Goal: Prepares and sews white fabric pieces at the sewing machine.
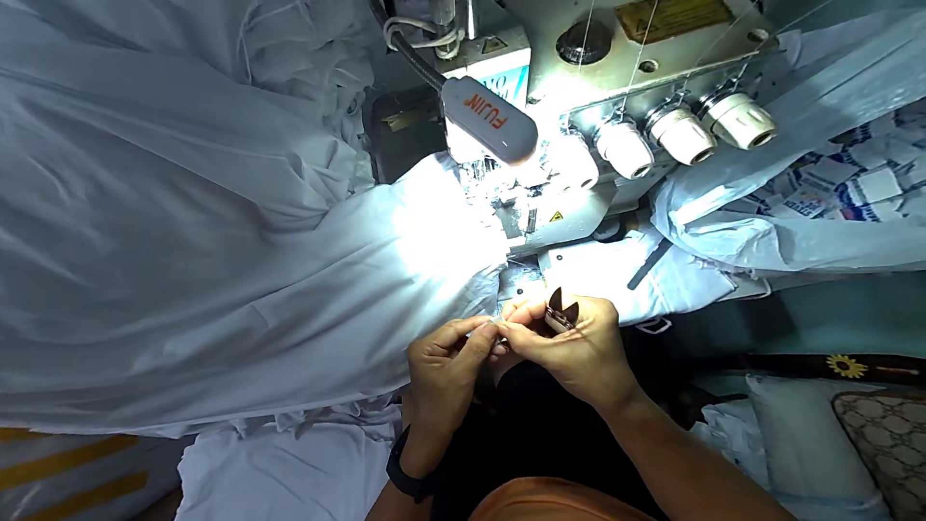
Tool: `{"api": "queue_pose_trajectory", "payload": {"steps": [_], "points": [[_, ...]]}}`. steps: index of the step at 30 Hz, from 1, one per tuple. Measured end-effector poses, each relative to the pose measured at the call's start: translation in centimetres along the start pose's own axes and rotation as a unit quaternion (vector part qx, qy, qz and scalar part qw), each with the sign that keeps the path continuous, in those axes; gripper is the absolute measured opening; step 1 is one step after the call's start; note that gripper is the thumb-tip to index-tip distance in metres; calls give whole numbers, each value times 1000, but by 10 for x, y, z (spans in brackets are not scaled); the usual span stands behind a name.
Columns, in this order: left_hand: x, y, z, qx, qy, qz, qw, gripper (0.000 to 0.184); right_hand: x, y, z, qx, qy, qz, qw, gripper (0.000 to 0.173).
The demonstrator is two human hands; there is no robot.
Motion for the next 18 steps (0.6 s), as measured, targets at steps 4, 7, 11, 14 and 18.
{"api": "queue_pose_trajectory", "payload": {"steps": [4,7,11,14,18], "points": [[3,-3,-1,5,-20,-16,1000,13,5,-2,-4,-1,-19,19,1000,13],[6,-6,-4,17,-28,-29,999,14,11,-6,-12,-56,-58,106,991,16],[7,-9,-3,14,-35,-38,999,13,13,-10,-11,-134,-101,186,968,9],[8,-10,-2,3,-43,-36,998,12,13,-10,-4,-100,-109,193,970,13],[15,-16,-4,-31,-104,6,994,8,11,-10,1,-56,-78,127,987,14]]}}
Point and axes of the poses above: each hand's wrist, its own y-axis away from the middle knuckle, its own z-axis out of the palm, x = y × z, the point moved 4 cm from there along -y, towards the middle knuckle, and after that the axes turned 1 degree about -x, right-handed, at the moved point
